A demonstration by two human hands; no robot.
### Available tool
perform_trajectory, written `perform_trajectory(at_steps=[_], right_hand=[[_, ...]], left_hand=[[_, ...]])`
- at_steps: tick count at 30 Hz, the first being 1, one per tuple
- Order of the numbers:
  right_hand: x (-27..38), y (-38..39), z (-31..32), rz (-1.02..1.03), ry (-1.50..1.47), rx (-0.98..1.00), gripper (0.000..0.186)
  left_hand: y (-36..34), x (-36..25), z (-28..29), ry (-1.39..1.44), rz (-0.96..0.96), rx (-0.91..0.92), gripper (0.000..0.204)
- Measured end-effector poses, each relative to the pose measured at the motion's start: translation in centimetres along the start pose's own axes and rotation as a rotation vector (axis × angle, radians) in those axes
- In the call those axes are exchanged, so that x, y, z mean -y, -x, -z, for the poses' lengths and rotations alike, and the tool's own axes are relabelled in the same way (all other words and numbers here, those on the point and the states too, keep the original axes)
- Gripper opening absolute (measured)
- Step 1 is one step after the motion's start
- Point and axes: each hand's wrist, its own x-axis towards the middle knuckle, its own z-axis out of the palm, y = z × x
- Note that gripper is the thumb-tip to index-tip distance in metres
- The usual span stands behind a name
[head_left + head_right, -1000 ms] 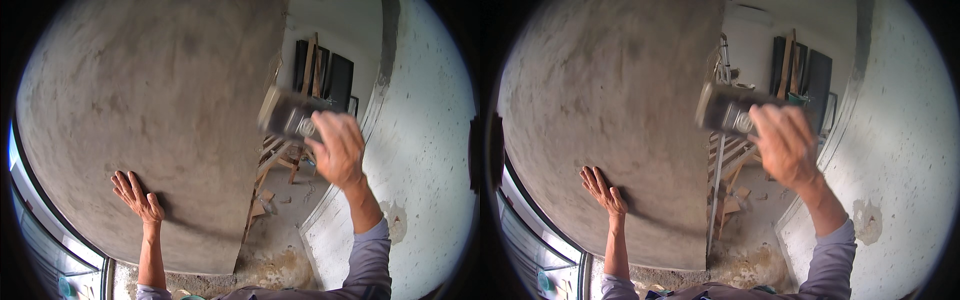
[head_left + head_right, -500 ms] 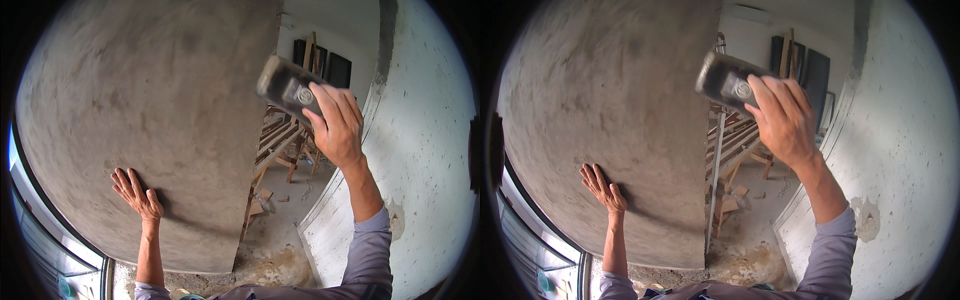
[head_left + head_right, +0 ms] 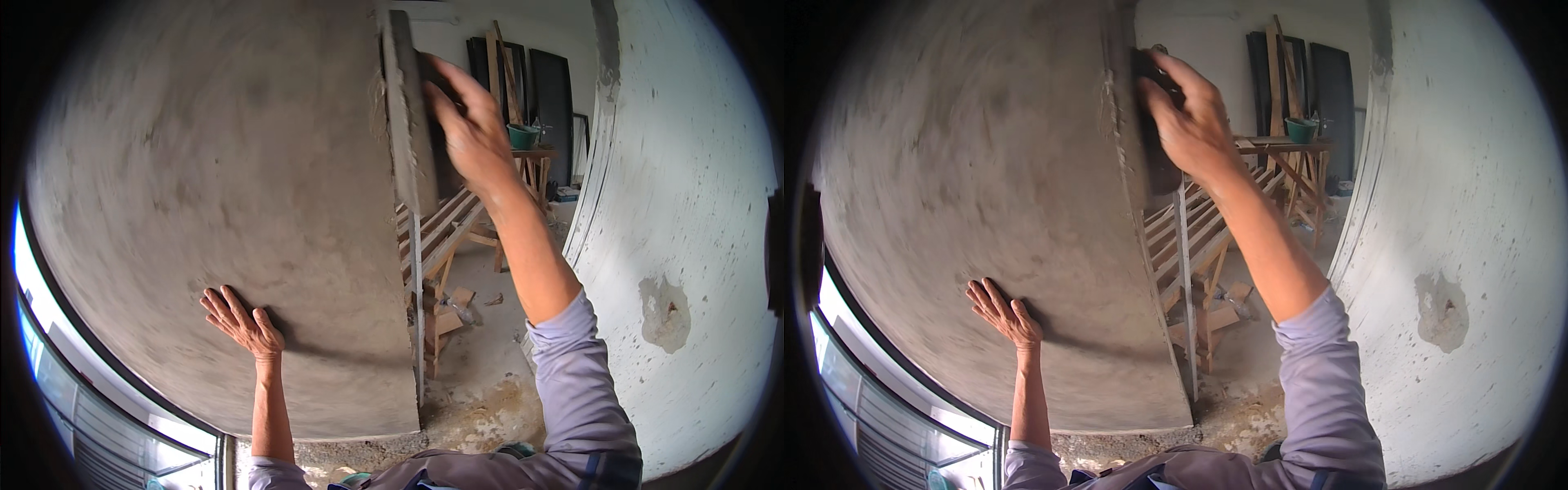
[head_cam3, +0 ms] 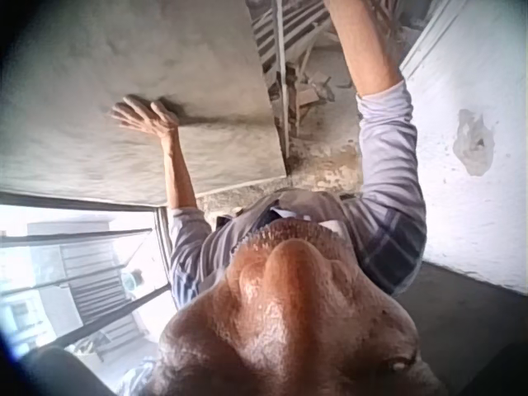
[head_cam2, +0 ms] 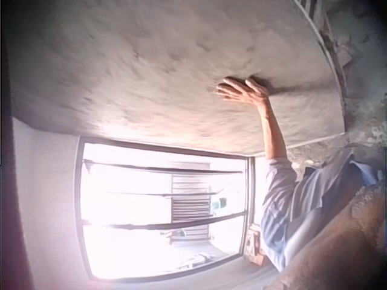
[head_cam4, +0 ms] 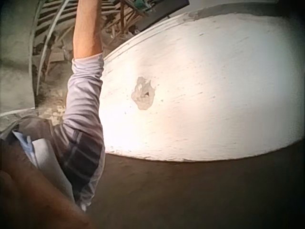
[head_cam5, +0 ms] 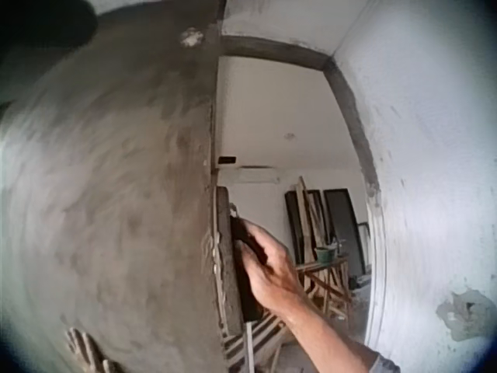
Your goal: The person applies plaster to a wall using a trowel and then smooths the surface with a hand float.
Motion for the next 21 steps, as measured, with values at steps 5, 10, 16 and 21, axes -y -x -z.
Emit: perform_trajectory(at_steps=[5, 10, 16, 21], right_hand=[[-0.6, 0.9, -0.5, -0.23, -0.125, 0.1, 0.046], [-1.3, 11.5, 1.3, -0.427, 0.02, 0.261, 0.054], [-0.4, 16.1, 5.9, -0.102, 0.258, 0.162, 0.051], [1.9, 3.1, 5.2, 0.572, 0.714, 0.113, 0.052]], left_hand=[[0.1, -0.1, 0.0, 0.02, 0.024, 0.001, 0.072], [0.3, -0.5, 0.0, 0.031, 0.031, -0.006, 0.073], [0.2, -0.4, 0.1, 0.035, 0.023, -0.014, 0.072], [0.2, -0.2, 0.1, 0.021, 0.02, -0.005, 0.07]])
